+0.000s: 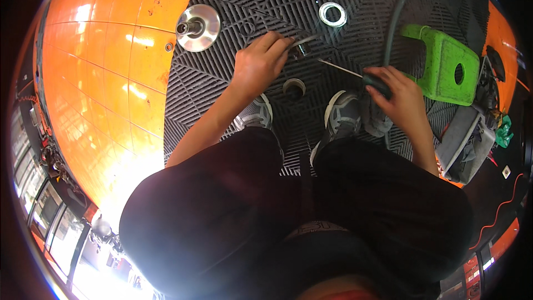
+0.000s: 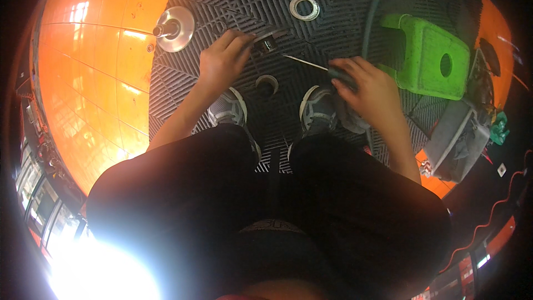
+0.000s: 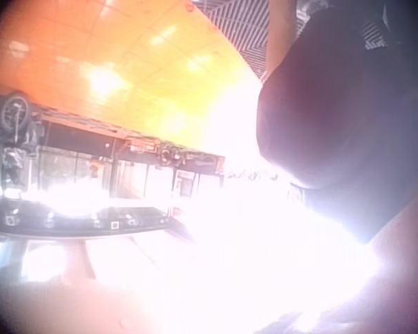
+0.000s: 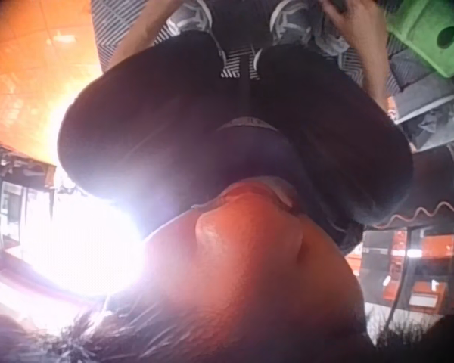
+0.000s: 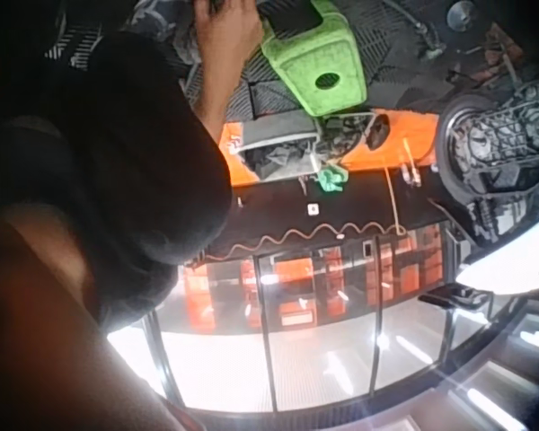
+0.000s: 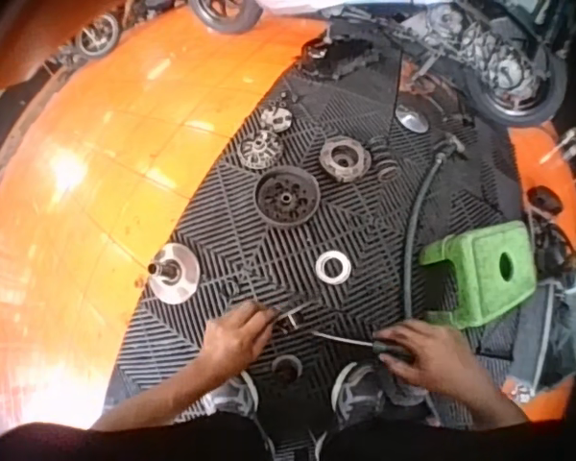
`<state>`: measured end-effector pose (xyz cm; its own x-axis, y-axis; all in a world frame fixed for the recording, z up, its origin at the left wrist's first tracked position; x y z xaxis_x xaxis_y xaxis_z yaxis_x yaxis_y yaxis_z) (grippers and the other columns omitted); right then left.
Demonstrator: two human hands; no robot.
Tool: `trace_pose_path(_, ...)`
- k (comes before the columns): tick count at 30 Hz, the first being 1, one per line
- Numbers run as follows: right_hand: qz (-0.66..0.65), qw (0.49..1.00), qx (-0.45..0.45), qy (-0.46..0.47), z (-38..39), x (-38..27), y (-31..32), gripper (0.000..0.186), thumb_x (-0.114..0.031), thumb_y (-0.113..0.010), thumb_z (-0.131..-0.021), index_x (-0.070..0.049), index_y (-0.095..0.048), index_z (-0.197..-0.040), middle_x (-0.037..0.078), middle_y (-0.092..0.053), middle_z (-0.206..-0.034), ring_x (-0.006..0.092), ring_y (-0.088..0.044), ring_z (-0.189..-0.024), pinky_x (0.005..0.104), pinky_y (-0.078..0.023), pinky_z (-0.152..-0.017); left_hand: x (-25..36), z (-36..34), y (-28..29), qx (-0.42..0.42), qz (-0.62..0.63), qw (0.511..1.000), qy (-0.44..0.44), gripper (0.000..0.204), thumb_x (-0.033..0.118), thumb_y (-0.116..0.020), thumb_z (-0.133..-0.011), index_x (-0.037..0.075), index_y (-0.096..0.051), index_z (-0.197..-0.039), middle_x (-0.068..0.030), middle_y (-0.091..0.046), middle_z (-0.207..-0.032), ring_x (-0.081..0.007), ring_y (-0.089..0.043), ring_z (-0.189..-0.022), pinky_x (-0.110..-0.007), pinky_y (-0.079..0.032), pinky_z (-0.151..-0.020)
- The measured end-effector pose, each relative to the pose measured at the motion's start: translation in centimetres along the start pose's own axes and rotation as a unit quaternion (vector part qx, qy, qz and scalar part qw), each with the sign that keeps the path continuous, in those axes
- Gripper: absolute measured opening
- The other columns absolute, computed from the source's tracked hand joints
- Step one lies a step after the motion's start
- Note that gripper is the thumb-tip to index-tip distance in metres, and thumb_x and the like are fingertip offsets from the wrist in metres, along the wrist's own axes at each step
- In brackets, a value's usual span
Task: The person sits on the floor and cleans a circular metal motorcycle part using a grey cloth. They then use a screwdriver to scrape the surface of the part and another similar metal component, removing residue.
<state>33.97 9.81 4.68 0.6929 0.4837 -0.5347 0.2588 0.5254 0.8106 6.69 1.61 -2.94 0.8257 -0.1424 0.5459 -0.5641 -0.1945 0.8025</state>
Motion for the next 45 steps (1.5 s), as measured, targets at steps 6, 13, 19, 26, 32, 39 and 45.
trace_pose_path(6,0.062,0.998,-0.03,0.003,-1.7,-1.1,0.0,0.028,-0.027,-0.067,-0.082,-0.017,-0.067,-0.108,0.002,-0.068,-0.09,0.0284,-0.067,-0.073,0.0394,-0.054,-0.063,0.1,0.2,0.0,0.008,-0.011,1.0,-0.028,0.023,0.009,-0.069,-0.078,0.012,-0.068,-0.101,-0.0015,-0.063,-0.092,-0.0196,-0.066,-0.077,-0.031,-0.054,-0.059)
trace_pose_path(13,0.092,0.995,-0.026,0.027,-2.0,-2.1,0.3,0.027,-0.027,-0.067,-0.082,-0.017,-0.067,-0.107,0.002,-0.067,-0.088,0.0261,-0.067,-0.071,0.0378,-0.054,-0.061,0.3,0.4,0.0,0.006,-0.019,0.999,-0.03,0.025,0.01,-0.07,-0.077,0.012,-0.068,-0.102,-0.0006,-0.063,-0.09,-0.019,-0.066,-0.075,-0.031,-0.053,-0.059)
trace_pose_path(19,0.098,0.994,-0.032,0.027,-2.2,-2.4,0.5,0.027,-0.027,-0.067,-0.082,-0.017,-0.067,-0.106,0.002,-0.066,-0.086,0.0259,-0.067,-0.07,0.0383,-0.053,-0.06,0.3,0.6,-0.1,0.004,-0.021,0.999,-0.036,0.025,0.009,-0.07,-0.076,0.013,-0.068,-0.101,-0.0003,-0.062,-0.09,-0.0185,-0.065,-0.075,-0.03,-0.054,-0.059)
trace_pose_path(26,0.108,0.992,-0.05,0.028,-2.6,-2.5,0.6,0.028,-0.028,-0.067,-0.082,-0.017,-0.068,-0.107,0.002,-0.066,-0.086,0.0263,-0.066,-0.071,0.039,-0.053,-0.061,0.4,0.6,-0.2,0.002,-0.021,0.999,-0.045,0.026,0.008,-0.07,-0.076,0.013,-0.068,-0.101,0.0,-0.062,-0.089,-0.0182,-0.065,-0.075,-0.03,-0.054,-0.059)
trace_pose_path(32,0.114,0.991,-0.058,0.05,-3.0,-2.5,0.9,0.029,-0.028,-0.067,-0.081,-0.015,-0.068,-0.107,0.004,-0.066,-0.086,0.0267,-0.067,-0.073,0.0395,-0.053,-0.063,0.6,0.4,-0.1,0.002,-0.022,0.999,-0.046,0.025,0.008,-0.07,-0.076,0.013,-0.068,-0.101,0.0001,-0.062,-0.089,-0.0182,-0.065,-0.074,-0.03,-0.054,-0.06)
trace_pose_path(39,0.112,0.989,-0.084,0.05,-4.5,-3.8,2.0,0.026,-0.025,-0.067,-0.08,-0.01,-0.071,-0.1,0.007,-0.068,-0.083,0.0288,-0.067,-0.075,0.0411,-0.053,-0.066,0.5,0.4,-0.3,0.001,-0.03,0.998,-0.059,0.025,0.009,-0.069,-0.078,0.014,-0.067,-0.103,-0.0006,-0.06,-0.084,-0.0188,-0.064,-0.069,-0.031,-0.053,-0.057)
trace_pose_path(45,0.104,0.988,-0.089,0.065,-5.2,-4.4,2.3,0.026,-0.025,-0.067,-0.08,-0.009,-0.071,-0.101,0.009,-0.068,-0.083,0.0297,-0.067,-0.077,0.0419,-0.053,-0.07,0.7,0.2,-0.4,0.015,-0.038,0.997,-0.071,0.025,0.008,-0.069,-0.074,0.011,-0.066,-0.099,-0.002,-0.056,-0.079,-0.0177,-0.061,-0.063,-0.03,-0.051,-0.051)
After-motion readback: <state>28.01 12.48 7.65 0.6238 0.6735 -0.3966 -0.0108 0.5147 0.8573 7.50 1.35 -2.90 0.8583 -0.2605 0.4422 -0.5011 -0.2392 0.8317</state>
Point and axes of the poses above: each hand's wrist, its own z-axis away from the middle knuckle, its own y-axis out of the back of the hand, x = y × z, the point moved 2 cm from there along -z, towards the middle knuckle
